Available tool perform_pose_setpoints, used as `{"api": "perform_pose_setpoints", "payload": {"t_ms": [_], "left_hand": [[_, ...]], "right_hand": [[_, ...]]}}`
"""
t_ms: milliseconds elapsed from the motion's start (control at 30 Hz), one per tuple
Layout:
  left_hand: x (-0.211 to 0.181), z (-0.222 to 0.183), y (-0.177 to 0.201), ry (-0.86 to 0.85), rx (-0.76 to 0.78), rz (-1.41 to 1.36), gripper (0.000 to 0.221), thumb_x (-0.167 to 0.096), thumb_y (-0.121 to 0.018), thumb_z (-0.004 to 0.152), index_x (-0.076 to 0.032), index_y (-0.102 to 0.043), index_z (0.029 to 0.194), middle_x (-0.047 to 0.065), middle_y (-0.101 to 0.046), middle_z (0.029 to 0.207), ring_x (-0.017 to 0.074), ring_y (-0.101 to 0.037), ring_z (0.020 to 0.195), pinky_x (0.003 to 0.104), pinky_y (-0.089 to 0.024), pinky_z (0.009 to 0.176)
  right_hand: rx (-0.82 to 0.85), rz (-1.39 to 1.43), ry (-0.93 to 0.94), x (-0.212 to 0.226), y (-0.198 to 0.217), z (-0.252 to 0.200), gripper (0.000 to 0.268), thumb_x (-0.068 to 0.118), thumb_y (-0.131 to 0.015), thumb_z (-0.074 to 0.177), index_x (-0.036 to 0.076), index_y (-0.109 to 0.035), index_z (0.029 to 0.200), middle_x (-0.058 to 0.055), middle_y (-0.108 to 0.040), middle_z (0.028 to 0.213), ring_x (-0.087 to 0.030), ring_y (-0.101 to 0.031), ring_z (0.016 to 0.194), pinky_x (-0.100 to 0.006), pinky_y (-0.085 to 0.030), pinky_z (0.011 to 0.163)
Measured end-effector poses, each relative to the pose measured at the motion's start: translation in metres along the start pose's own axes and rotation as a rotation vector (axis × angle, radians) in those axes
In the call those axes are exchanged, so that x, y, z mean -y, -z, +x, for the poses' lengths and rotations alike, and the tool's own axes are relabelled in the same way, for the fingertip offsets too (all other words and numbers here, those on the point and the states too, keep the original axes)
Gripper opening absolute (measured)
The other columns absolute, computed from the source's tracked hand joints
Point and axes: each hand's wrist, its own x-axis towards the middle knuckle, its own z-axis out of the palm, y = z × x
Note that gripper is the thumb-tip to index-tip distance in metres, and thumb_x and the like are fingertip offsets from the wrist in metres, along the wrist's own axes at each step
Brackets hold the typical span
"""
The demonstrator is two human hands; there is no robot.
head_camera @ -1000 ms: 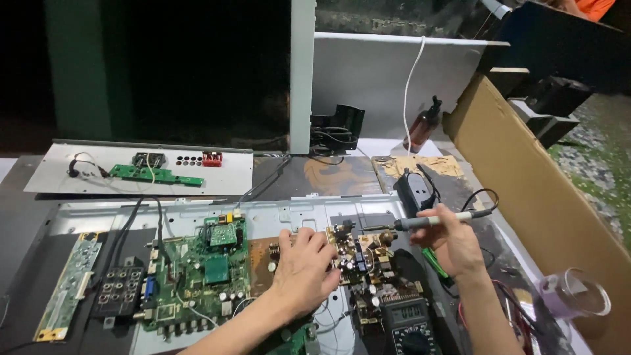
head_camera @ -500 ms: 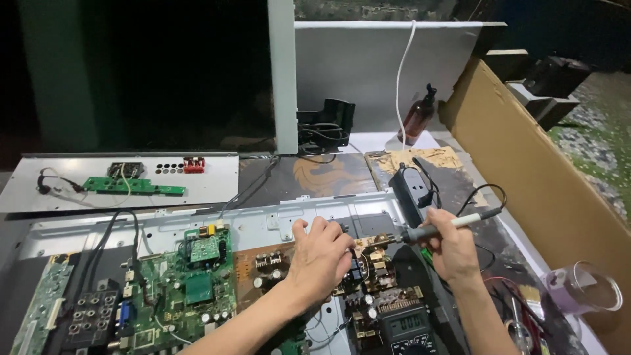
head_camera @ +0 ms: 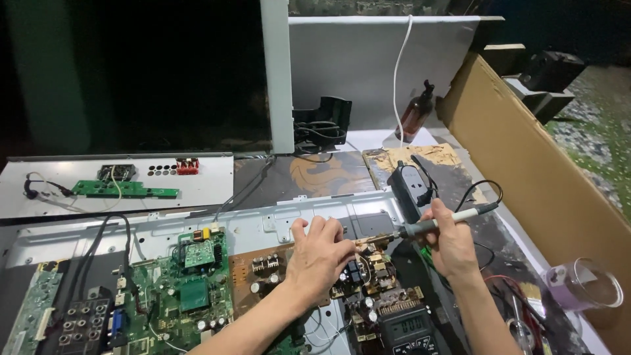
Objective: Testing a television circuit board with a multimeter and then soldering components using a soldering iron.
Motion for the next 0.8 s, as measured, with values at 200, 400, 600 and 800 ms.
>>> {"api": "perform_pose_setpoints", "payload": {"t_ms": [200,400,600,800], "left_hand": [[0.002,-0.002,-0.002,-0.013,-0.035,-0.007,0.016,-0.019,-0.085,0.082,-0.014,-0.073,0.091,0.005,-0.054,0.091,0.0262,-0.049,0.091,0.057,-0.035,0.088],[0.015,-0.003,0.014,0.097,0.083,0.039,0.013,-0.025,-0.069,0.092,-0.020,-0.064,0.103,-0.001,-0.051,0.097,0.0225,-0.045,0.101,0.055,-0.028,0.099],[-0.005,-0.044,0.042,0.233,0.129,0.048,0.012,-0.024,-0.071,0.091,-0.014,-0.069,0.084,0.002,-0.063,0.089,0.0245,-0.048,0.091,0.050,-0.032,0.087],[-0.009,-0.057,0.034,0.203,0.175,0.181,0.038,-0.048,-0.080,0.083,-0.012,-0.069,0.087,0.008,-0.058,0.102,0.0300,-0.048,0.099,0.058,-0.032,0.088]], "right_hand": [[0.052,0.151,-0.021,0.000,0.013,-0.004,0.037,0.039,-0.069,0.102,0.008,-0.069,0.083,-0.003,-0.054,0.059,-0.016,-0.058,0.058,-0.035,-0.059,0.072],[0.355,0.078,0.115,0.007,0.006,-0.021,0.014,0.005,-0.069,0.090,-0.003,-0.061,0.098,-0.028,-0.069,0.080,-0.036,-0.074,0.074,-0.056,-0.062,0.077],[0.476,-0.093,0.051,0.041,-0.020,-0.039,0.010,-0.003,-0.070,0.090,-0.008,-0.074,0.097,-0.023,-0.071,0.072,-0.032,-0.074,0.067,-0.029,-0.055,0.060],[0.385,-0.398,0.060,0.067,-0.056,-0.059,0.007,0.002,-0.077,0.085,-0.003,-0.079,0.081,-0.014,-0.069,0.068,-0.022,-0.064,0.065,-0.033,-0.052,0.066]]}}
